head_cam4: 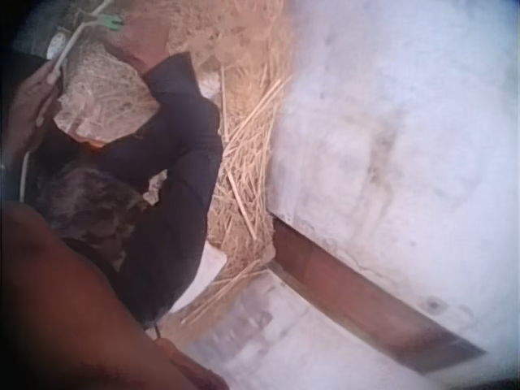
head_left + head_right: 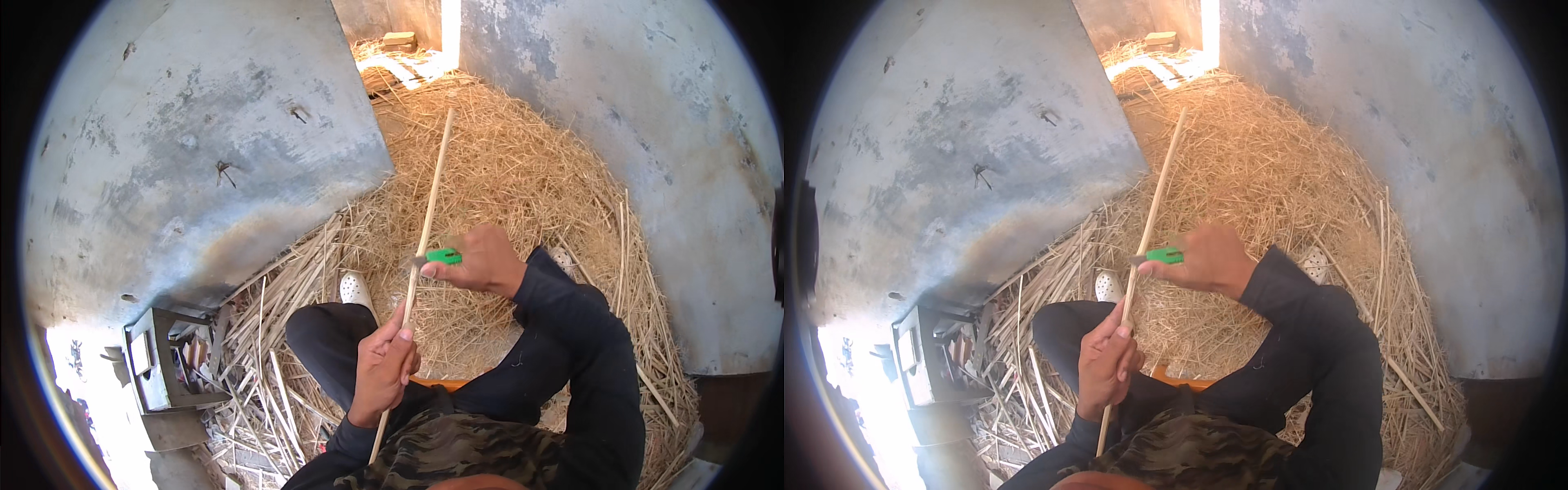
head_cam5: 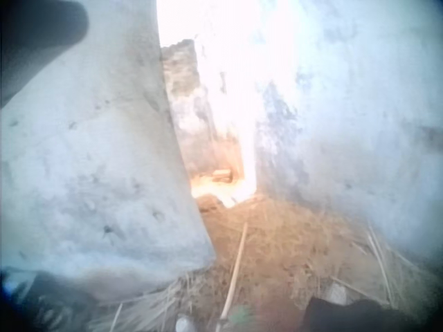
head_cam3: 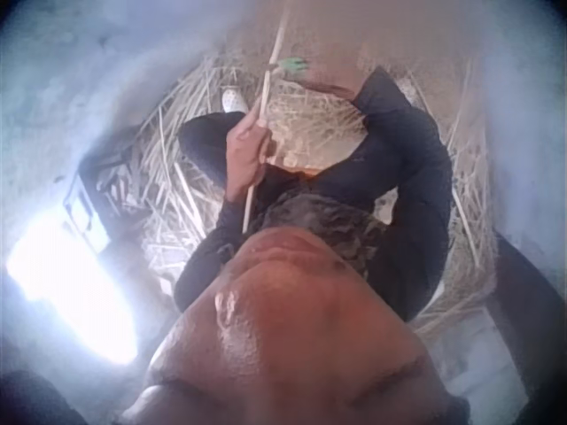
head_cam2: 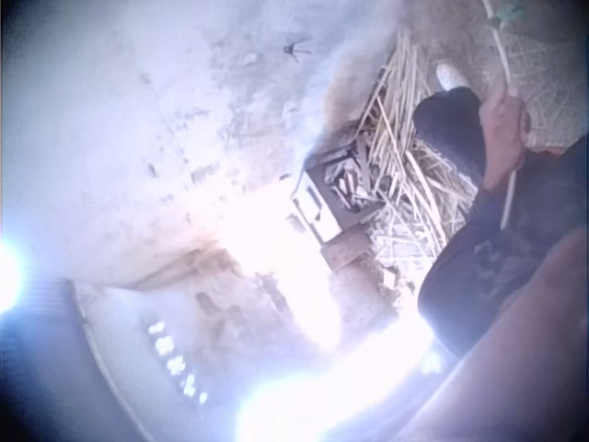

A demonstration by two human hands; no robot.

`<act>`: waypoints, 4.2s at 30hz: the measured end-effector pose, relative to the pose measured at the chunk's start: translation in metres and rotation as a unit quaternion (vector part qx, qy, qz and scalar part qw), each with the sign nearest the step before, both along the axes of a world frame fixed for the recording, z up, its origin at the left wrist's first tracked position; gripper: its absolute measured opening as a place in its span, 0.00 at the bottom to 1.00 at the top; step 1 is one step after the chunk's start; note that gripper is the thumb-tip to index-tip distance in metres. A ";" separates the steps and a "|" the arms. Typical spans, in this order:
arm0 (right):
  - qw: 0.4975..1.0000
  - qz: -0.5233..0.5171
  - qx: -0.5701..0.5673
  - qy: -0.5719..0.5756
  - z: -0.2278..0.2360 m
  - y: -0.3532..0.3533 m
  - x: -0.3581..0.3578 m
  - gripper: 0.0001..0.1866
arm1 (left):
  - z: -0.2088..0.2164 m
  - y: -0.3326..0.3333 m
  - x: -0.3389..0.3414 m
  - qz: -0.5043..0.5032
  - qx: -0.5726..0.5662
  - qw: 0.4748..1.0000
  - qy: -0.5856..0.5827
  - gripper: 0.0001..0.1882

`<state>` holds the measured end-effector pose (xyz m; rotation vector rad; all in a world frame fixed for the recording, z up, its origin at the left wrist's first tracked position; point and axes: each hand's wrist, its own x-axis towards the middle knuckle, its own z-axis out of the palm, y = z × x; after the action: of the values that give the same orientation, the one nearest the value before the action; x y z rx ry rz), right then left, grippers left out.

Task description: The person sits on a bed of straw and uses a green utility knife to shave the bark off a long, thin wooden stick. They hold the stick with their left hand and scrape the blade along its length with their right hand, occasionally switching to a saw to cut the stick before resuming the shaving process.

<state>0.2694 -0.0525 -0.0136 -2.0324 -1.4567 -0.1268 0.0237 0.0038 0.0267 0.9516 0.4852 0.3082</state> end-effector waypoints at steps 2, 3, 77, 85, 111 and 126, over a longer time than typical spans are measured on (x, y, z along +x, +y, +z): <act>0.999 -0.010 -0.031 -0.042 -0.005 0.004 0.005 0.46 | 0.006 0.001 -0.001 -0.017 0.093 0.994 0.050 0.26; 0.999 -0.024 -0.048 0.000 -0.003 0.006 0.013 0.46 | 0.008 -0.001 -0.006 -0.028 0.137 0.987 0.081 0.26; 0.999 0.022 0.023 -0.012 0.013 -0.008 -0.001 0.42 | 0.016 -0.020 -0.014 -0.002 0.417 0.902 0.111 0.25; 0.999 0.046 0.006 -0.010 0.013 -0.011 -0.016 0.36 | 0.017 -0.023 -0.023 -0.021 0.423 0.893 0.151 0.26; 0.977 -0.195 0.002 -0.086 0.008 0.002 0.142 0.44 | 0.001 -0.037 -0.041 -0.039 0.449 0.890 0.073 0.27; 0.962 -0.193 -0.101 0.163 -0.012 -0.022 0.143 0.42 | -0.021 -0.004 -0.025 -0.011 -0.023 0.993 0.118 0.25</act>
<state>0.4125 -0.0743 -0.0251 -2.3509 -0.8915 0.1984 -0.0013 -0.0003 0.0053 0.9520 0.6945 0.1649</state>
